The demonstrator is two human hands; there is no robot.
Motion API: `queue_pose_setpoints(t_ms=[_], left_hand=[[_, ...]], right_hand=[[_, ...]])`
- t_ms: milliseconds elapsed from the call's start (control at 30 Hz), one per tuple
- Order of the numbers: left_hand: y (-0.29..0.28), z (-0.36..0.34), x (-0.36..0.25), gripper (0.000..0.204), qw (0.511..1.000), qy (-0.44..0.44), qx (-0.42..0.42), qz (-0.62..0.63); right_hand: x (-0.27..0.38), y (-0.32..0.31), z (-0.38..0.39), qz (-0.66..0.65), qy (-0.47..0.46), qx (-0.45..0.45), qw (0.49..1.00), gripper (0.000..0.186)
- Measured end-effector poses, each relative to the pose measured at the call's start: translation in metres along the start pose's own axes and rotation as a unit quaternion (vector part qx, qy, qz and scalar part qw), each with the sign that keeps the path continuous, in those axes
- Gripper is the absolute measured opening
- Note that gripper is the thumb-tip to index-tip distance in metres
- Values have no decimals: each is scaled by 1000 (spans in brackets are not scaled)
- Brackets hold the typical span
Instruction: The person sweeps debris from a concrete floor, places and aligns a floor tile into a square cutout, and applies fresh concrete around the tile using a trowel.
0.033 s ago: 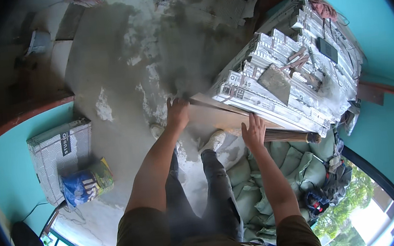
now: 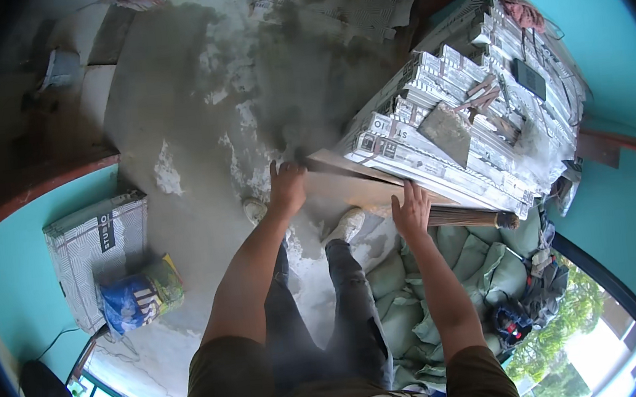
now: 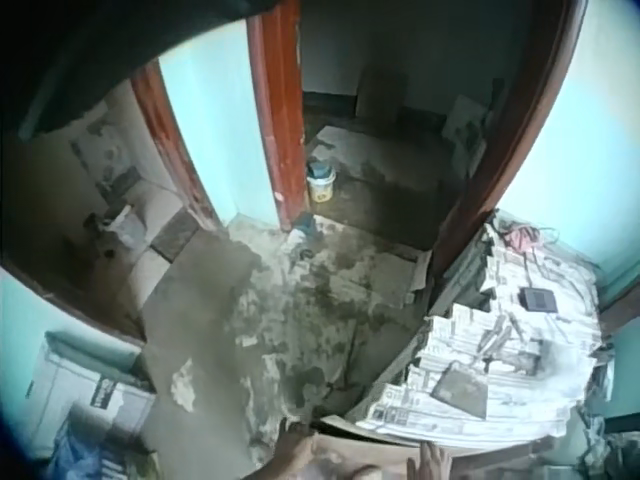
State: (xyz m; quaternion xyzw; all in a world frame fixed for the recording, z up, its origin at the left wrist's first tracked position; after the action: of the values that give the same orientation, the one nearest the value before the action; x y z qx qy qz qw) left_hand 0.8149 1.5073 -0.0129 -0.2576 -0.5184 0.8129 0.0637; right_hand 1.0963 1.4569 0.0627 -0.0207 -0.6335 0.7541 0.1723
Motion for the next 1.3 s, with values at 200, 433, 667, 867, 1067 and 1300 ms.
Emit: queue_pose_setpoints(t_ms=[200, 433, 667, 867, 1067, 1300], left_hand=[[14, 54, -27, 27, 997, 74, -35, 5], [14, 58, -37, 21, 973, 118, -190, -49], [-27, 93, -26, 11, 962, 191, -160, 112], [-105, 206, -11, 12, 980, 157, -25, 115], [-198, 287, 56, 27, 987, 26, -34, 157], [-211, 348, 190, 18, 989, -145, 12, 20]], right_hand=[[10, 9, -16, 103, 29, 111, 988, 30], [23, 41, -23, 197, -35, 228, 953, 22], [66, 36, -6, 257, -185, 309, 897, 22], [157, -28, 36, 192, -200, 350, 894, 26], [272, -126, 17, 236, -229, 314, 891, 29], [383, -220, -50, 168, -196, 286, 923, 36]])
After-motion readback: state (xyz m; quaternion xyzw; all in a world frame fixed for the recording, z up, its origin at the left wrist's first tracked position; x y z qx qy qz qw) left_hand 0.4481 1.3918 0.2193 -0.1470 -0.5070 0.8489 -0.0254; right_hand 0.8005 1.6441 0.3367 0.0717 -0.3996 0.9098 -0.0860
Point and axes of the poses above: each hand's wrist, its own z-axis away from the middle knuckle, its own y-axis out of the palm, x = y × z, the point moved 8 cm from there along -z, towards the middle knuckle, and after that the axes turned 13 degrees about y, right-handed, at the moved point
